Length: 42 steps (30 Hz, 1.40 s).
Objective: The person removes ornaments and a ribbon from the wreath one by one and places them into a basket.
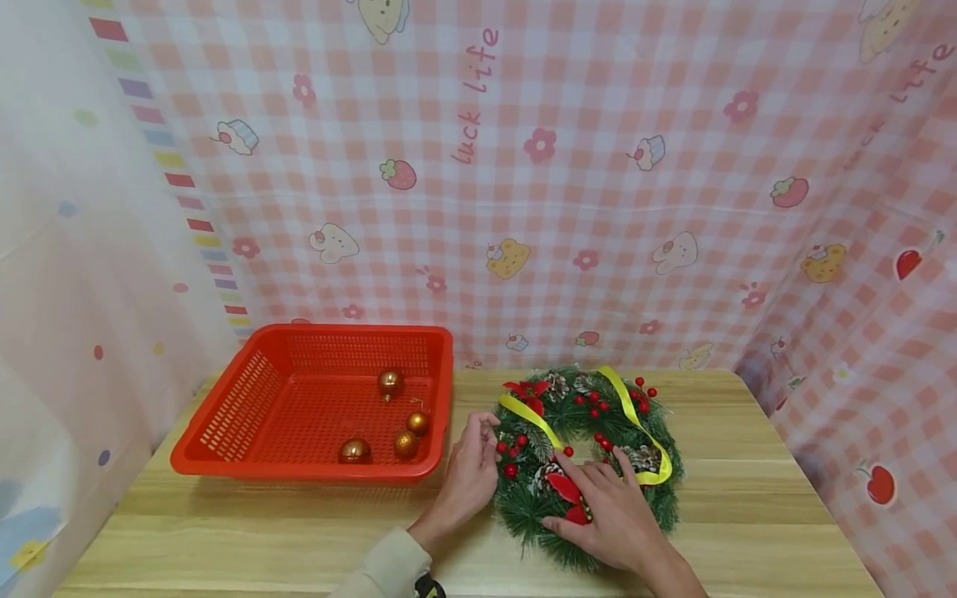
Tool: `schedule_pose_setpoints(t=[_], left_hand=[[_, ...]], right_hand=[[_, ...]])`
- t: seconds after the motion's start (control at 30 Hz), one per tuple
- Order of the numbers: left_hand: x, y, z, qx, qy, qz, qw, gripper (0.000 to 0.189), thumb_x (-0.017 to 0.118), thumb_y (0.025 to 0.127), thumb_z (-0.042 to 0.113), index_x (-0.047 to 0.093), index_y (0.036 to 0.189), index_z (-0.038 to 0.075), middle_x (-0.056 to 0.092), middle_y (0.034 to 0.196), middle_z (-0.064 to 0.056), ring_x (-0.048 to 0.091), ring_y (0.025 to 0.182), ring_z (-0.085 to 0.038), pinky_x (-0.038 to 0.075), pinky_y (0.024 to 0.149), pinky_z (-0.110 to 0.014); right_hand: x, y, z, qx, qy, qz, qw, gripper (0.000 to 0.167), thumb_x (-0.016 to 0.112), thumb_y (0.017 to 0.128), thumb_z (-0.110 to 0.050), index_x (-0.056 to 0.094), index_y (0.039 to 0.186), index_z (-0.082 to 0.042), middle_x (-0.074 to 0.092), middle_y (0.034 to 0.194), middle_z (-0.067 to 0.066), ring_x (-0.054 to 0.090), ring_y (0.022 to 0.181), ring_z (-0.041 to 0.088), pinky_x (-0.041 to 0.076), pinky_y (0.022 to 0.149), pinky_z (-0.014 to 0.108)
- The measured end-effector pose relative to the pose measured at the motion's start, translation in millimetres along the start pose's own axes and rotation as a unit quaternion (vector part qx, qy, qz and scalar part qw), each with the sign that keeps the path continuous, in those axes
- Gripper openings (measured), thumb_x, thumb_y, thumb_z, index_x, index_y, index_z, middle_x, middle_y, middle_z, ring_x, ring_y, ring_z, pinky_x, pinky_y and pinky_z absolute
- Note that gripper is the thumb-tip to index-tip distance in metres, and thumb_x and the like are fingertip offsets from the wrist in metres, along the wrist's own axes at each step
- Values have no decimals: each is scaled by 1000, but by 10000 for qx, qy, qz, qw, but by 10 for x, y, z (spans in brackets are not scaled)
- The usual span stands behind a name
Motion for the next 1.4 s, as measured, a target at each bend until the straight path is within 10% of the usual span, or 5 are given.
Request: schedule_pose_setpoints(t=[0.57,1.4], left_hand=[[-21,14,10,1241,487,165,9909,26,51,95,-7,53,113,11,51,86,1,47,70,-9,38,68,-22],[-283,21,470,1068,-421,-359,9927,18,51,100,0,54,115,8,55,93,-3,47,70,-4,45,65,-19]], right_hand=[[-7,23,-13,30,66,-107,9999,83,66,82,-67,46,149,-24,68,119,6,60,113,29,14,113,61],[-28,7,-20,88,46,-93,9999,80,65,83,-66,47,149,-23,68,118,5,61,112,30,15,112,62]])
Point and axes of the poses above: each hand's wrist, its own y-axis towards the middle knuckle, its own x-axis out of the palm, z = x × y, the point moved 1 cm from there along y, towards the middle knuckle
